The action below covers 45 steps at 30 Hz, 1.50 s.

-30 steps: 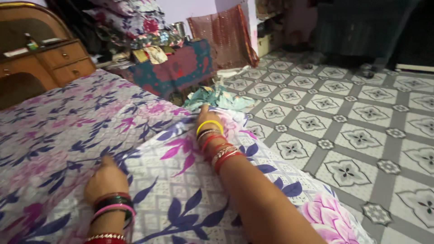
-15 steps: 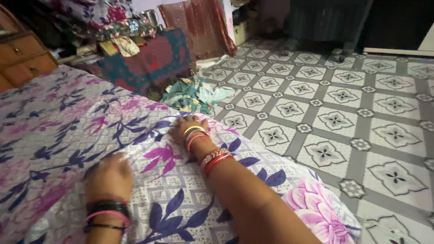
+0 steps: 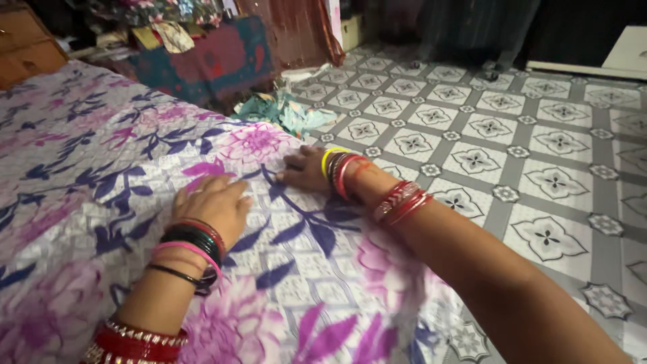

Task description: The person smooths and adjusts a floral-patterned bedsheet on a wooden bed frame, repeatedly pulling and tucking the fabric along the edges and corners. The hands move across the surface to flatten wrinkles and align the sheet.

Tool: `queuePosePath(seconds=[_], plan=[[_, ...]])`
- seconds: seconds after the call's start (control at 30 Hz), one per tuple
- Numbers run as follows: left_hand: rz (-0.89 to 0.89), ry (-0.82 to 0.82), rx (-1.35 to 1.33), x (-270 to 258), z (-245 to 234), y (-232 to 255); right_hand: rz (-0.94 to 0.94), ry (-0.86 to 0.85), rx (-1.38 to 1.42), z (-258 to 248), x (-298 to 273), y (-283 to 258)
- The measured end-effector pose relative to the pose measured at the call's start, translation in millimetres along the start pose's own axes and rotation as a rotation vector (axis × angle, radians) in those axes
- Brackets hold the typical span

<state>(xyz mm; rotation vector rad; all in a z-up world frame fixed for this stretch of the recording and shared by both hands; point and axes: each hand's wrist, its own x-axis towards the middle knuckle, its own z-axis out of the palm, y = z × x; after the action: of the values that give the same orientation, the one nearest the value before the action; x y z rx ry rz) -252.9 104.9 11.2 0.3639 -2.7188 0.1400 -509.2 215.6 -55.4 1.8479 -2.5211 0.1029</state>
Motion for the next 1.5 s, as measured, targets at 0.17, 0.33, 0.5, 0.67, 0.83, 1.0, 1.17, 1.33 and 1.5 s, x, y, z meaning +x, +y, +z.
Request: queuePosePath(seconds=[0.17,0.33,0.5,0.67,0.83,1.0,1.17,1.33,1.5], plan=[[-0.017,-0.251,-0.017,-75,-58,93,-0.242,0.274,0.046,-33,-90,-3],[0.134,0.020,-0.010,-168,-86,148,0.086,0.433,0.546,-47,-208,-89],[0.477,0.030,0.302,-238,-39,193,0.094,0.872,0.243,3,-301,-168],[0.061,-0.091,0.064,-285,27,242,-0.298,0.688,0.152,53,-362,-176],[-0.045,0.047,0.332,-285,37,245,-0.360,0.637,0.071,58,-371,-167],[-0.132,0.042,0.279,-287,1,243,-0.285,0.689,0.128,45,-382,-168],[-0.224,-0.120,0.294,-289,-25,257,-0.343,0.651,0.118,29,-388,-164],[-0.241,-0.163,0.478,-276,-14,259,-0.386,0.621,0.088,31,-392,-157],[-0.498,-0.167,0.458,-248,19,262,-0.289,0.656,0.127,46,-384,-148]])
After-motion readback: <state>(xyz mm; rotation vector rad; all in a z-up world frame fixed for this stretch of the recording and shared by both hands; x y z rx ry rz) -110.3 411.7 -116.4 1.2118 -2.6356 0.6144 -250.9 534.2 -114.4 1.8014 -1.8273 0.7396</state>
